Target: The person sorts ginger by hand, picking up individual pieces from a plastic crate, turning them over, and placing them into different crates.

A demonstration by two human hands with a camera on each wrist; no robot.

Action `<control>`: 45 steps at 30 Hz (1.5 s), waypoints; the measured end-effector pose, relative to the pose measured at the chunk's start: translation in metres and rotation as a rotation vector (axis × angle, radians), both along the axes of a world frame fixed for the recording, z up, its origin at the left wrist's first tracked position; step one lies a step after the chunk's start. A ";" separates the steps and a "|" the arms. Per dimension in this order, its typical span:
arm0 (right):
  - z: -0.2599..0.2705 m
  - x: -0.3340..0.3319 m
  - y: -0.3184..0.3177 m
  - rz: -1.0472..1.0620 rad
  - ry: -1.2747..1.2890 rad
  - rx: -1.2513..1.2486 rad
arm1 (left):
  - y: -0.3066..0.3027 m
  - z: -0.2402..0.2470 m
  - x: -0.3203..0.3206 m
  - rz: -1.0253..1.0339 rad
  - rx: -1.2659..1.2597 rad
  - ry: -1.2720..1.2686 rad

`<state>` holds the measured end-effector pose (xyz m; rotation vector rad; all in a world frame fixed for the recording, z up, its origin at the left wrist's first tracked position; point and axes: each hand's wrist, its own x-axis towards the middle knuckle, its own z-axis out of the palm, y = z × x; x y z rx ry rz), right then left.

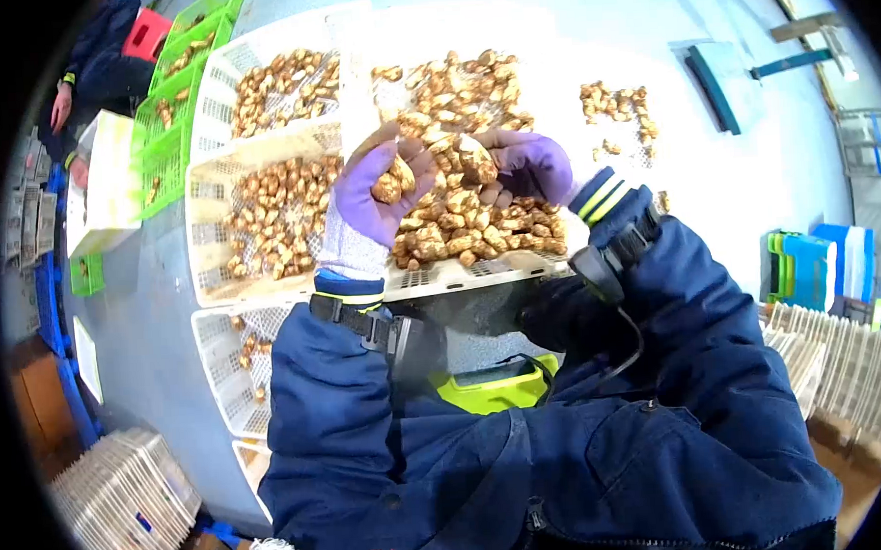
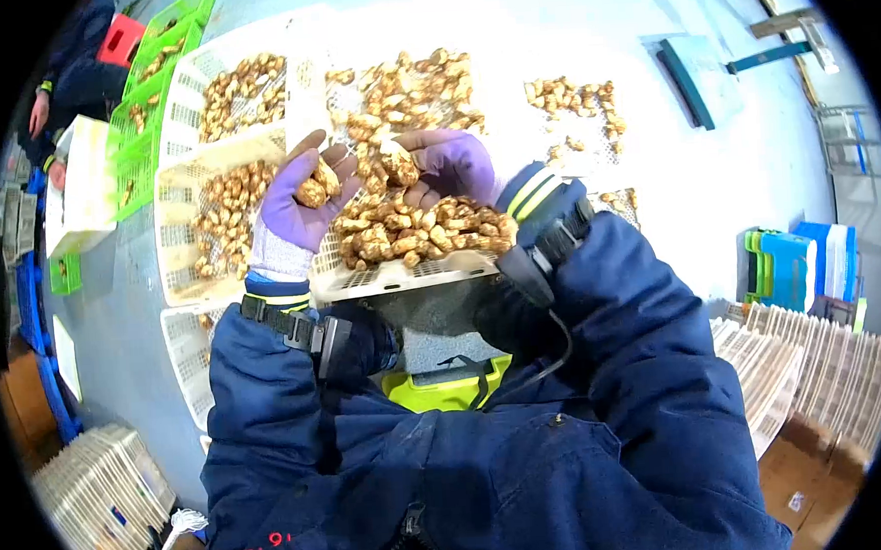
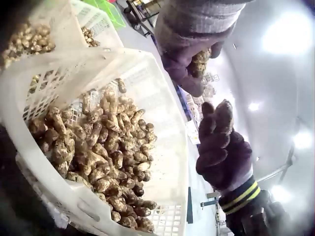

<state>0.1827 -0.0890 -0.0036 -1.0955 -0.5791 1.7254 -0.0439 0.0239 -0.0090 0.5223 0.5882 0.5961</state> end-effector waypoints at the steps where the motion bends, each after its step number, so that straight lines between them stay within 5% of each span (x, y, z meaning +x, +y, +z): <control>1: 0.018 -0.007 -0.009 -0.038 0.148 -0.012 | -0.004 0.000 0.003 -0.037 -0.026 -0.055; 2: 0.032 -0.013 -0.017 -0.075 0.299 -0.024 | -0.008 0.001 0.009 -0.031 -0.022 -0.041; 4: 0.052 -0.024 -0.032 -0.156 0.136 -0.037 | -0.019 0.020 0.017 -0.037 -0.054 -0.097; 6: 0.051 -0.034 -0.038 -0.205 0.449 0.022 | -0.027 0.029 0.023 -0.039 -0.039 -0.048; 10: 0.048 -0.028 -0.034 -0.259 0.045 0.110 | -0.031 0.031 0.031 -0.058 -0.027 0.003; 24: 0.046 -0.007 -0.032 -0.228 -0.577 0.136 | -0.034 0.029 0.045 -0.060 -0.119 0.056; 31: 0.040 -0.007 -0.027 -0.121 -0.378 0.457 | -0.031 0.024 0.038 -0.063 -0.096 0.017; 45: 0.039 -0.006 -0.029 -0.057 0.494 0.257 | -0.029 0.027 0.031 -0.026 -0.082 0.037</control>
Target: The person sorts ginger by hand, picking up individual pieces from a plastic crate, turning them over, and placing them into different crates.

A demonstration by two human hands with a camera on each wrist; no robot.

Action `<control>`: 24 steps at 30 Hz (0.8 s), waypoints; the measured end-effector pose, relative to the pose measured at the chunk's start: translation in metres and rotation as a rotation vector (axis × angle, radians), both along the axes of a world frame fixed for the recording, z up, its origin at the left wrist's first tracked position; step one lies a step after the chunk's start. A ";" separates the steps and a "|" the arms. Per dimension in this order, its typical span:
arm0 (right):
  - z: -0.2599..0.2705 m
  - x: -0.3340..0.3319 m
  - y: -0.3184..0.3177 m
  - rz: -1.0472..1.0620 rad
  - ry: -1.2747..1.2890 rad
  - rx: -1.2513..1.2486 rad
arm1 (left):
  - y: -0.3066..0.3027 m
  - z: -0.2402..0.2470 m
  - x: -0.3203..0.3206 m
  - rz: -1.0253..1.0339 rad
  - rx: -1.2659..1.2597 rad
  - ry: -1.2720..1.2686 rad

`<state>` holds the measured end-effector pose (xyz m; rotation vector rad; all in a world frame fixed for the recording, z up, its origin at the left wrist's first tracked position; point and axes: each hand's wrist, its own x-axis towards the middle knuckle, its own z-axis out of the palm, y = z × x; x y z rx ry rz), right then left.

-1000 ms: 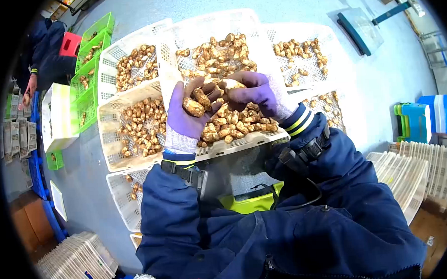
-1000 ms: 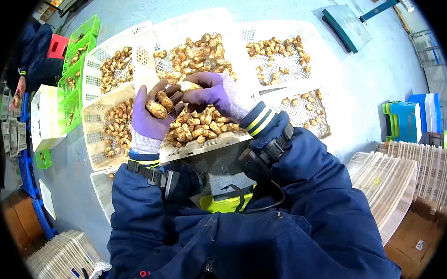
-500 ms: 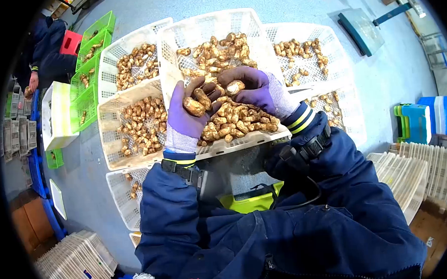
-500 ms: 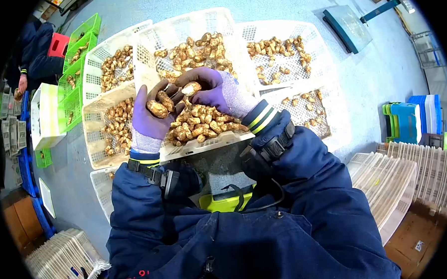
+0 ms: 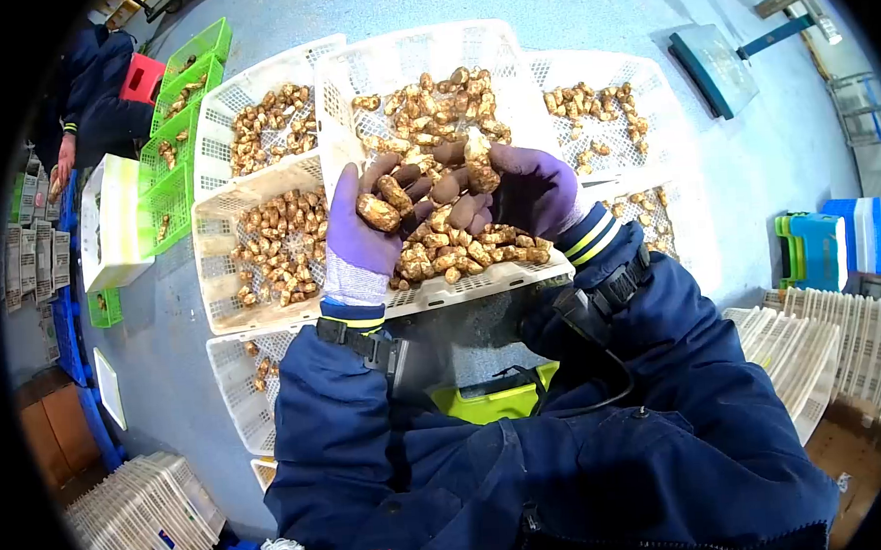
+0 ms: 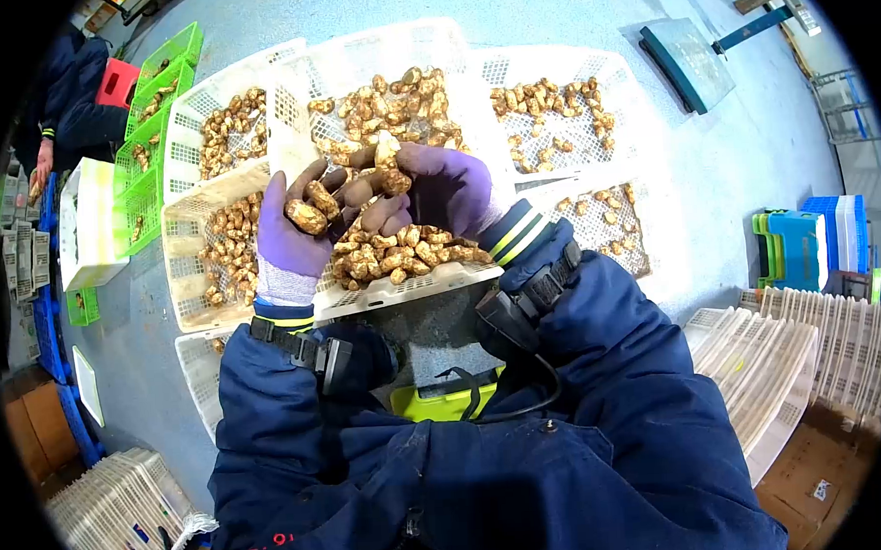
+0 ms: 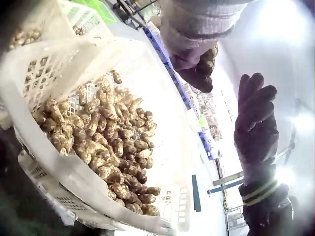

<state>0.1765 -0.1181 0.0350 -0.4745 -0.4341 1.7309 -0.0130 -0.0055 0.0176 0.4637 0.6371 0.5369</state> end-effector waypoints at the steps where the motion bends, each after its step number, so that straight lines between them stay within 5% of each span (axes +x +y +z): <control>1: 0.001 0.000 0.000 0.002 0.053 -0.004 | 0.000 0.001 0.000 -0.008 0.013 0.001; 14: -0.007 0.006 -0.003 -0.121 0.063 0.080 | -0.001 -0.008 0.001 -0.052 0.021 0.009; 17: 0.006 -0.002 0.010 -0.350 -0.115 -0.458 | -0.008 -0.019 0.000 -0.097 -0.001 0.027; 20: -0.026 0.001 0.021 -0.270 -0.610 -0.294 | -0.012 -0.044 0.003 -0.144 -0.142 0.096; 24: 0.031 -0.036 0.031 -0.270 -0.930 -0.005 | -0.022 -0.039 0.005 -0.141 -0.140 0.043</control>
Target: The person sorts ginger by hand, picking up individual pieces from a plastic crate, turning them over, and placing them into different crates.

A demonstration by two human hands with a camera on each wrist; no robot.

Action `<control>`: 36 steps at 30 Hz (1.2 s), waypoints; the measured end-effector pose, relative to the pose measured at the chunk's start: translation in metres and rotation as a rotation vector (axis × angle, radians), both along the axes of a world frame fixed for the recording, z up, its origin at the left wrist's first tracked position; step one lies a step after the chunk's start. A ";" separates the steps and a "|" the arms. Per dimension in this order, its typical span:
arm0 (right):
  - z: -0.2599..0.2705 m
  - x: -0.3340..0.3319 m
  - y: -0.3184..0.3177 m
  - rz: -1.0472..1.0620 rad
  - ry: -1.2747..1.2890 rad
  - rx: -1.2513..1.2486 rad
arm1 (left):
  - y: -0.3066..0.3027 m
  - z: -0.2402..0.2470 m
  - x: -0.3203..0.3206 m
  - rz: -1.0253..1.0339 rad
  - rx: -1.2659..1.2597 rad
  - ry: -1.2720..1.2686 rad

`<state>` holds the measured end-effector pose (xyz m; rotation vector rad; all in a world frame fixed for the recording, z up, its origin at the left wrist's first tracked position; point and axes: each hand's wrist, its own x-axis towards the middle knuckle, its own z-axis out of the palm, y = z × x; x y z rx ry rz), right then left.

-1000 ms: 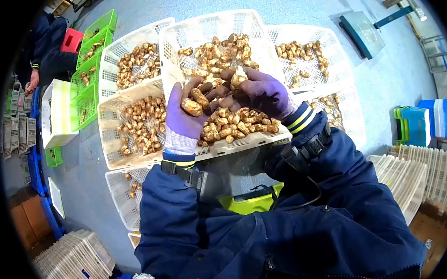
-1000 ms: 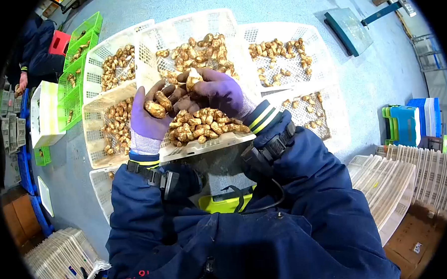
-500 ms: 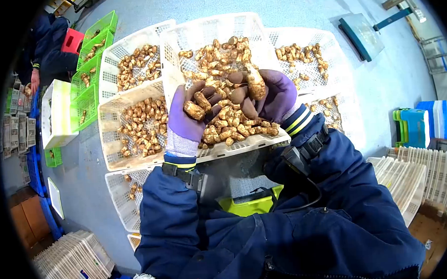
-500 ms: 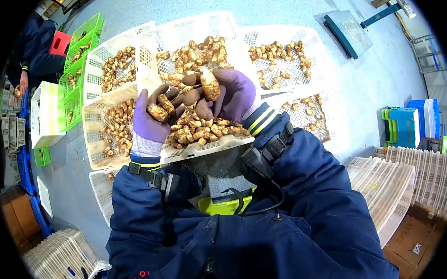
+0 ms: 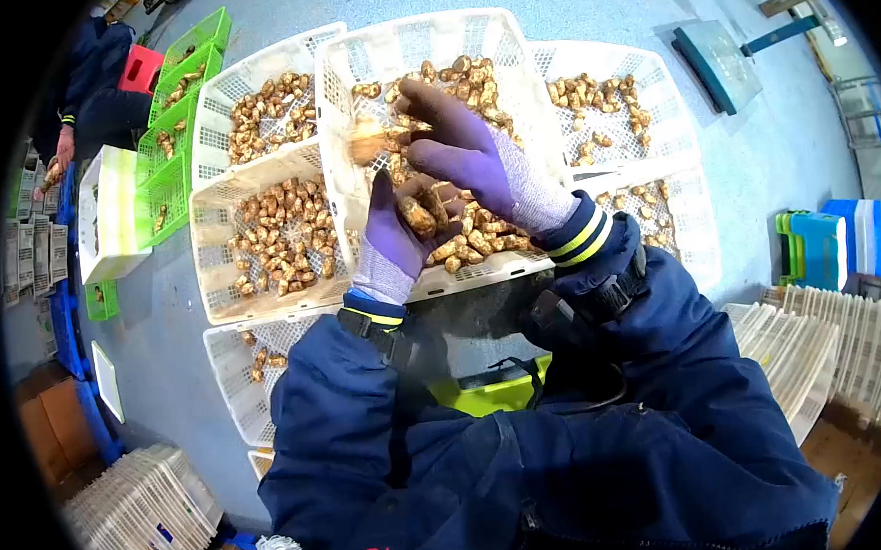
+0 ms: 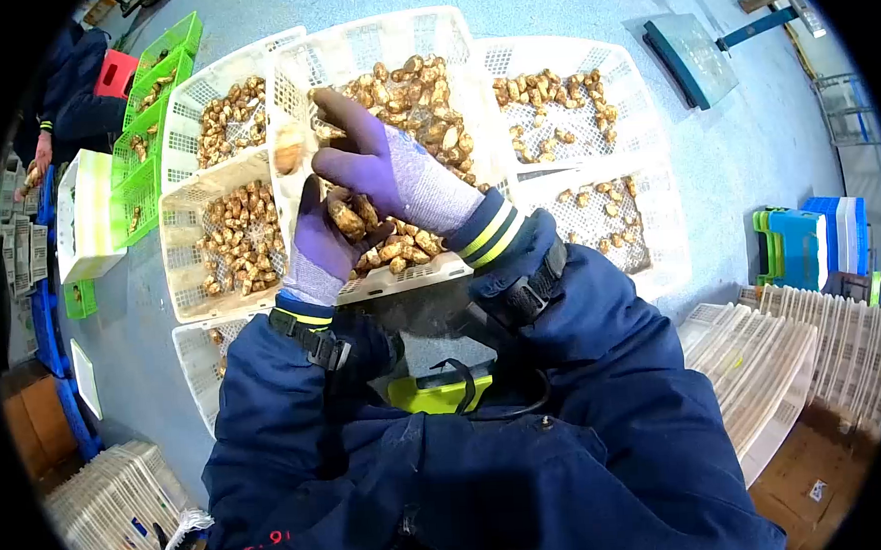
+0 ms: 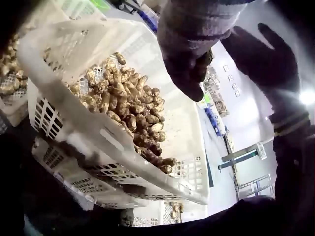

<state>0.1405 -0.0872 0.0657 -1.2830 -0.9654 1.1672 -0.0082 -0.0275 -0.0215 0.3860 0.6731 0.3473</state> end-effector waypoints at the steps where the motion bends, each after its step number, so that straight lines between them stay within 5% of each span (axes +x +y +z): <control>1: 0.002 0.000 0.000 0.000 -0.136 0.096 | -0.002 0.004 0.001 0.026 0.039 0.016; 4: -0.018 0.015 -0.004 -0.137 -0.497 0.037 | 0.003 0.011 0.002 0.105 0.039 -0.067; 6: -0.016 0.000 -0.012 -0.002 -0.726 0.047 | -0.005 0.011 0.004 0.117 0.511 0.036; 8: -0.023 -0.016 -0.021 0.033 -0.893 0.038 | -0.001 0.019 0.005 0.205 0.127 -0.094; 10: -0.041 -0.018 -0.023 0.002 -1.031 0.007 | -0.005 0.028 0.000 -0.008 0.966 0.259; 13: -0.059 -0.003 -0.019 -0.019 -0.652 0.028 | -0.003 0.029 -0.003 -0.168 1.322 0.502; 15: -0.043 0.012 -0.021 0.075 0.018 -0.199 | 0.000 0.002 0.001 -0.015 0.899 0.221; 19: -0.054 0.024 -0.026 0.192 0.331 -0.179 | 0.005 0.000 -0.005 0.083 0.359 -0.109; 20: -0.053 0.026 -0.029 0.213 0.425 -0.188 | 0.000 0.006 -0.003 0.115 0.500 -0.054; 23: -0.057 0.033 -0.030 0.230 0.485 -0.203 | 0.013 0.006 -0.009 0.152 0.289 0.050; 26: -0.061 0.035 -0.029 0.240 0.520 -0.167 | 0.014 0.010 -0.008 0.176 0.350 0.057; 29: -0.065 0.037 -0.027 0.211 0.319 -0.094 | 0.018 0.004 -0.014 0.206 0.308 0.075; 30: -0.061 0.036 -0.028 0.166 0.466 -0.238 | 0.019 0.005 -0.014 0.233 0.263 0.089; 36: -0.058 0.042 -0.023 0.046 0.189 -0.323 | 0.017 0.010 -0.013 0.205 0.135 -0.033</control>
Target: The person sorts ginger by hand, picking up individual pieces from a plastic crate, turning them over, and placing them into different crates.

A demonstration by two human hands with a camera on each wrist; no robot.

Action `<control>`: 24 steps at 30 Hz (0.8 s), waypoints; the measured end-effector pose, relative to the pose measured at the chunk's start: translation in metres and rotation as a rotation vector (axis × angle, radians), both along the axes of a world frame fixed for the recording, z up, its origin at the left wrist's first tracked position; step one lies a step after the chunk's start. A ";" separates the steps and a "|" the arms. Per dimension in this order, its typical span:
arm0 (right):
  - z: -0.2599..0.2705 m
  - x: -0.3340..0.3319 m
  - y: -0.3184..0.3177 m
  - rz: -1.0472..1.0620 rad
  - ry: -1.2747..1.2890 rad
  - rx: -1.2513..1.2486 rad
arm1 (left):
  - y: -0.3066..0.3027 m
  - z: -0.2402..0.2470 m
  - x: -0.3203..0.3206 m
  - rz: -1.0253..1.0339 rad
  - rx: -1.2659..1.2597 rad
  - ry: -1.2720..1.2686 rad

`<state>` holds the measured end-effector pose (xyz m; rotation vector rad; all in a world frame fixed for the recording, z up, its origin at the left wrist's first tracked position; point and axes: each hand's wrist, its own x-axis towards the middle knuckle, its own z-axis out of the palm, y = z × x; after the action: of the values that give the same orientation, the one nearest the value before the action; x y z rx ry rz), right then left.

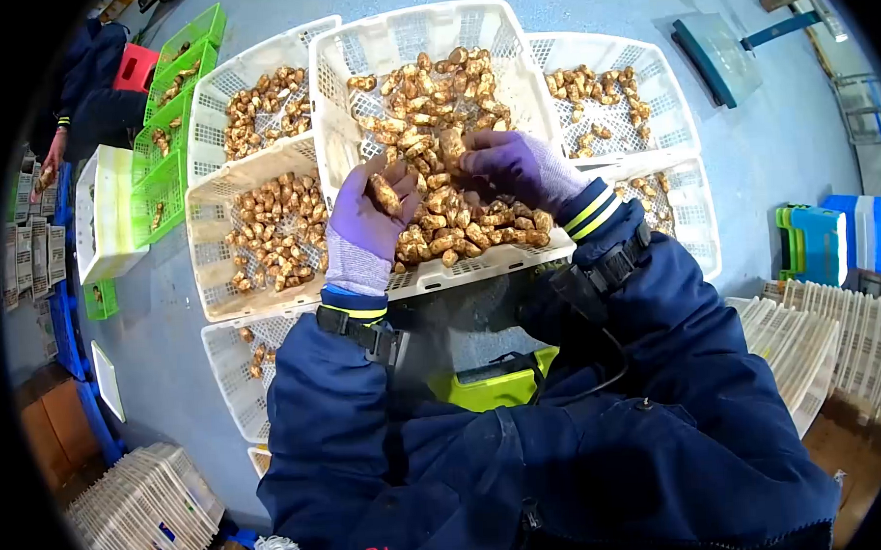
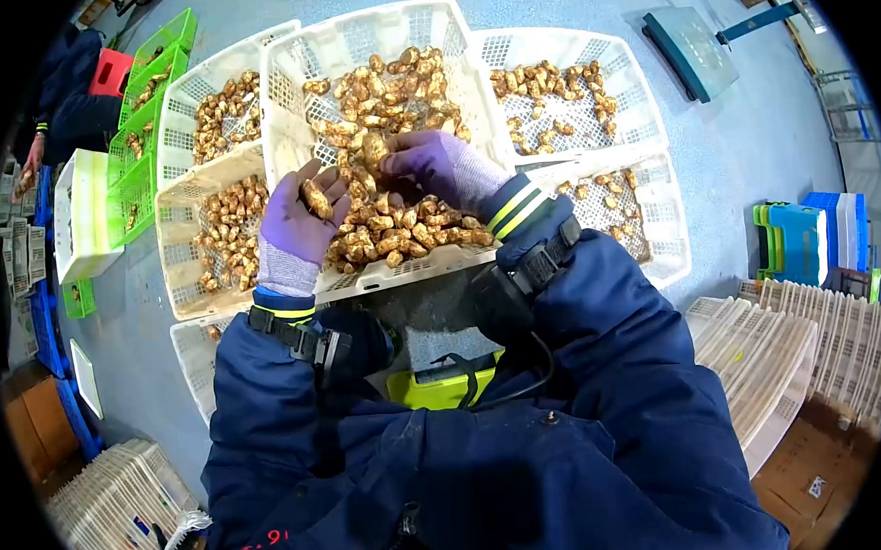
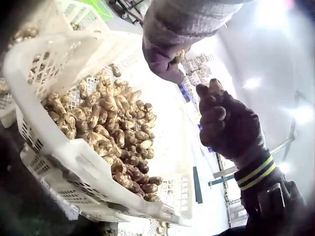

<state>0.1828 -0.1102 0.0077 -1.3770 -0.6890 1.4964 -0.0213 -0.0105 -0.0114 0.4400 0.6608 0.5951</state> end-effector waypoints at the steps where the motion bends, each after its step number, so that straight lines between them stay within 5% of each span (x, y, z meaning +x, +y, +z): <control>1: 0.001 0.004 0.001 0.003 -0.061 0.008 | 0.001 -0.005 -0.001 -0.009 0.023 -0.012; 3: -0.004 0.012 0.000 -0.016 -0.157 -0.028 | 0.004 -0.007 -0.001 -0.028 0.076 -0.039; 6: -0.010 0.016 0.003 0.197 -1.026 -0.170 | 0.004 -0.010 -0.005 -0.001 0.040 -0.006; 9: 0.009 -0.004 0.011 0.088 -0.889 -0.113 | 0.001 -0.021 -0.007 -0.023 0.033 0.100; 11: 0.019 -0.023 0.013 0.038 -0.587 0.452 | -0.009 -0.041 -0.005 -0.061 0.091 0.285; 12: 0.026 -0.023 0.013 0.017 -0.584 0.410 | -0.015 -0.026 0.003 -0.049 0.024 0.337; 15: 0.022 -0.003 0.009 -0.025 -0.853 0.179 | -0.002 -0.027 -0.008 -0.057 0.224 0.294; 16: 0.010 0.005 0.005 0.155 -1.038 0.062 | 0.005 -0.029 -0.018 -0.232 0.920 0.536; 17: 0.007 0.008 0.004 0.343 -1.217 -0.059 | 0.009 -0.024 -0.013 0.047 0.180 0.227; 19: -0.001 0.006 -0.008 0.482 -1.195 -0.129 | 0.008 -0.026 -0.010 0.046 0.055 0.237; 24: -0.020 0.022 -0.009 0.449 -1.242 -0.077 | -0.005 -0.032 0.000 -0.114 0.007 0.296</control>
<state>0.2043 -0.1193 -0.0122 -2.2811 -1.7899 0.8072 -0.0212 -0.0155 -0.0435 0.5747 0.9095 0.4272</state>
